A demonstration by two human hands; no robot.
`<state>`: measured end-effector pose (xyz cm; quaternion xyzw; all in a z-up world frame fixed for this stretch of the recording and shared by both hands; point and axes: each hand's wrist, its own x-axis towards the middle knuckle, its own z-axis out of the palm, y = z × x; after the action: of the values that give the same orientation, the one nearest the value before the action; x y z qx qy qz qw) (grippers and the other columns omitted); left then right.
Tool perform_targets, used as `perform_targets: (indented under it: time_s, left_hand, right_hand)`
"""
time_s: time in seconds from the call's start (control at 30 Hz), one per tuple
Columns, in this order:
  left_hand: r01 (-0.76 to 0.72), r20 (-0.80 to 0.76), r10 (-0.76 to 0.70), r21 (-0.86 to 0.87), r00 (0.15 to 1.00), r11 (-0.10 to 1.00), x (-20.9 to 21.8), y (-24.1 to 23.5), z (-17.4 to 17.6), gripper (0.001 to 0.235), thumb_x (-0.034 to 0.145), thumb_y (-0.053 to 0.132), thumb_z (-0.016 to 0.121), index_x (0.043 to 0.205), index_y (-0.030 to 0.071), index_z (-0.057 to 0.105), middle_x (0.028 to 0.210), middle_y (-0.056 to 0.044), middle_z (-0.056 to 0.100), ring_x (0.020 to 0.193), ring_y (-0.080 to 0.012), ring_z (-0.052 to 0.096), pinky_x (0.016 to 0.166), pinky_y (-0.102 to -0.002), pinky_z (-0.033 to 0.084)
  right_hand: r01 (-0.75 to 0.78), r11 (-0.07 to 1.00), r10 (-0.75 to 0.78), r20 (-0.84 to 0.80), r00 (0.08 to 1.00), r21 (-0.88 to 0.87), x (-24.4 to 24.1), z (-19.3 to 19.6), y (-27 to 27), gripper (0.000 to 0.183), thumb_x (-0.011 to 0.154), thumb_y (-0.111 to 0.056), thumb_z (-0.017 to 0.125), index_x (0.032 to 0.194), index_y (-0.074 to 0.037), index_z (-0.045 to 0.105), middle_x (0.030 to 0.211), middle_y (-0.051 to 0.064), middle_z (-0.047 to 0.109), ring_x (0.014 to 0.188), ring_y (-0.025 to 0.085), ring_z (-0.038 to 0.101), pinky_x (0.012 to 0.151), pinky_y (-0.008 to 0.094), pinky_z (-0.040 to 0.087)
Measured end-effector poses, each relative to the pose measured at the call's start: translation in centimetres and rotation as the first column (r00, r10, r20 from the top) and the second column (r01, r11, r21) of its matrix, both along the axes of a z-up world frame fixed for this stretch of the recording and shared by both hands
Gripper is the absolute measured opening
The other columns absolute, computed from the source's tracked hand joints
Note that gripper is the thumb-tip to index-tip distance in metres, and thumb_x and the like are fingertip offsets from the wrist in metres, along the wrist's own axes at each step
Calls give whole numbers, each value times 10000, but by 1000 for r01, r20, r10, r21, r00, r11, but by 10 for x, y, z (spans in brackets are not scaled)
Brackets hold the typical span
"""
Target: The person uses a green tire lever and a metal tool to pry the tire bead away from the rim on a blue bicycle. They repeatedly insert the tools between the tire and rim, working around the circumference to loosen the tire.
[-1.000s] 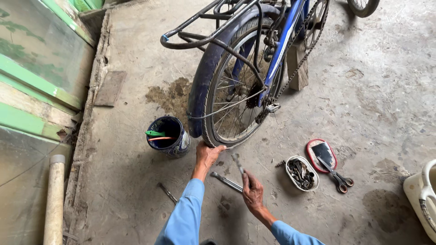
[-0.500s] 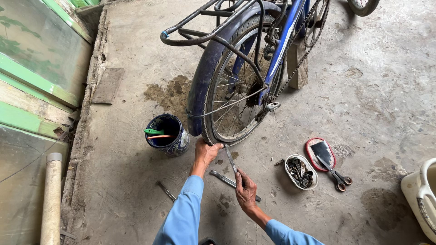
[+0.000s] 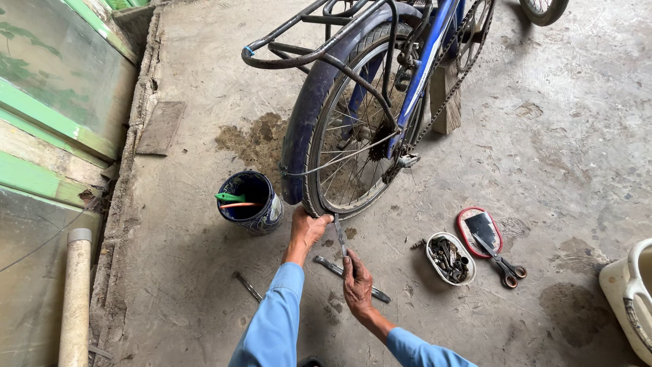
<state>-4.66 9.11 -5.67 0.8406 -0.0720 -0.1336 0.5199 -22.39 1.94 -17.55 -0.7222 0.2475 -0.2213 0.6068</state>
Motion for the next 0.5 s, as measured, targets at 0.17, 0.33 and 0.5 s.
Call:
perform_targets:
  time_s: [0.17,0.33,0.5]
  left_hand:
    - [5,11,-5,5,1000,1000,3,0,5,223,720,123,824,923,40,788,924,-104,809,866,-223,768,785,-370,581]
    - [3,30,-2,-6,1000,1000,4,1,3,246,704,111,834,927,27,775,928,-112,809,871,-226,768,794,-373,581]
    - [-7,-35,5,-52,999,999,7,2,-2,215,711,95,842,907,35,780,906,-95,811,844,-224,763,782,-369,582]
  right_hand:
    - [-17,988,28,-68,997,155,4,5,12,389,1019,-293,591,1346,-92,653,710,-3,573,628,62,498,541,285,446]
    - [-14,976,25,-49,998,216,5,10,20,401,1029,-300,578,1354,-71,634,708,-12,550,627,63,482,540,280,438]
    - [-34,983,45,-61,997,179,7,10,17,415,1029,-319,563,1362,-77,613,728,-1,580,641,64,513,557,277,471]
